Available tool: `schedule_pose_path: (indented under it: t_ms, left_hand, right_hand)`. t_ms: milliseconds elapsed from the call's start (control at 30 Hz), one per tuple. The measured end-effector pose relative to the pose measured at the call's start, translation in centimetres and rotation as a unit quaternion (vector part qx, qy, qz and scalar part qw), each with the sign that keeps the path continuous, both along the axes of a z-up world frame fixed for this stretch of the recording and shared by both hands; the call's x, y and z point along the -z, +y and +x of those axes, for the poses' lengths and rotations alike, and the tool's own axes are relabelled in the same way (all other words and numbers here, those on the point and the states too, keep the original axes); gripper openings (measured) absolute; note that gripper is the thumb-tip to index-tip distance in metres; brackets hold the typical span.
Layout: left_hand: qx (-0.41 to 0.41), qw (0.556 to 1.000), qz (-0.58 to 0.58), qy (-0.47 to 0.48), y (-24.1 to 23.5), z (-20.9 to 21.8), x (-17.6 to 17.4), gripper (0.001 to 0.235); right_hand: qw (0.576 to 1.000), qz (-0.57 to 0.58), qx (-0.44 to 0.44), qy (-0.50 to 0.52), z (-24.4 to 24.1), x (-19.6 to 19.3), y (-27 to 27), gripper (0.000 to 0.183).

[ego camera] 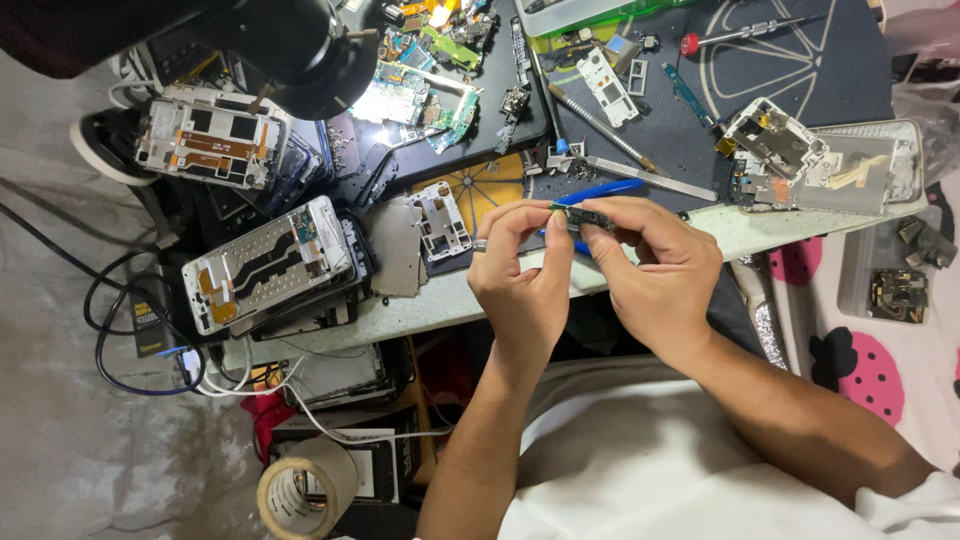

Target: The person disassembles a smartphone, removes the motherboard, and uses pliers to detach small components from the board. The person then places the modified board onto a larger circuit board.

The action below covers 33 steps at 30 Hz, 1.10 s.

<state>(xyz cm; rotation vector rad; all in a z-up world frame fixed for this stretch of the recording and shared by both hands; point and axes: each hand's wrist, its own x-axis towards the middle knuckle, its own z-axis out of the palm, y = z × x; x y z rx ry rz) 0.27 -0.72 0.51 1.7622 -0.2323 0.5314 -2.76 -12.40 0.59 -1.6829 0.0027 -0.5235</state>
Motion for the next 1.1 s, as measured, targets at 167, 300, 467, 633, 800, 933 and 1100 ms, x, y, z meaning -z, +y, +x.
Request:
schedule_pose_path:
  t_ms: [167, 300, 467, 633, 800, 933, 1100]
  left_hand:
    - [-0.004, 0.996, 0.058, -0.064, 0.4, 0.2, 0.2, 0.014]
    - [0.013, 0.988, 0.1, -0.119, 1.2, 0.5, 0.4, 0.019]
    - [0.037, 0.993, 0.058, -0.099, 1.7, 0.7, 0.8, 0.023]
    - [0.03, 0.994, 0.06, -0.085, 1.8, 0.6, 0.8, 0.03]
    - [0.009, 0.972, 0.164, -0.171, 2.3, 0.9, 0.1, 0.031]
    - [0.013, 0.978, 0.147, -0.147, 1.9, 0.7, -0.2, 0.029]
    - [0.025, 0.989, 0.103, -0.106, 1.5, 0.6, -0.2, 0.024]
  right_hand:
    - [0.991, 0.125, -0.024, 0.051, 0.4, 0.7, -0.3, 0.019]
    - [0.989, 0.118, -0.035, 0.084, 0.6, 1.0, -1.0, 0.02]
    - [0.977, 0.182, -0.077, 0.082, 1.0, 1.6, -1.3, 0.021]
    - [0.97, 0.211, -0.074, 0.096, 1.2, 2.5, -1.2, 0.022]
    - [0.956, 0.267, -0.081, 0.091, 1.2, 2.7, -1.0, 0.02]
    - [0.959, 0.264, -0.066, 0.086, 1.1, 2.5, -0.8, 0.021]
    - [0.974, 0.206, -0.042, 0.079, 0.8, 2.1, -0.6, 0.021]
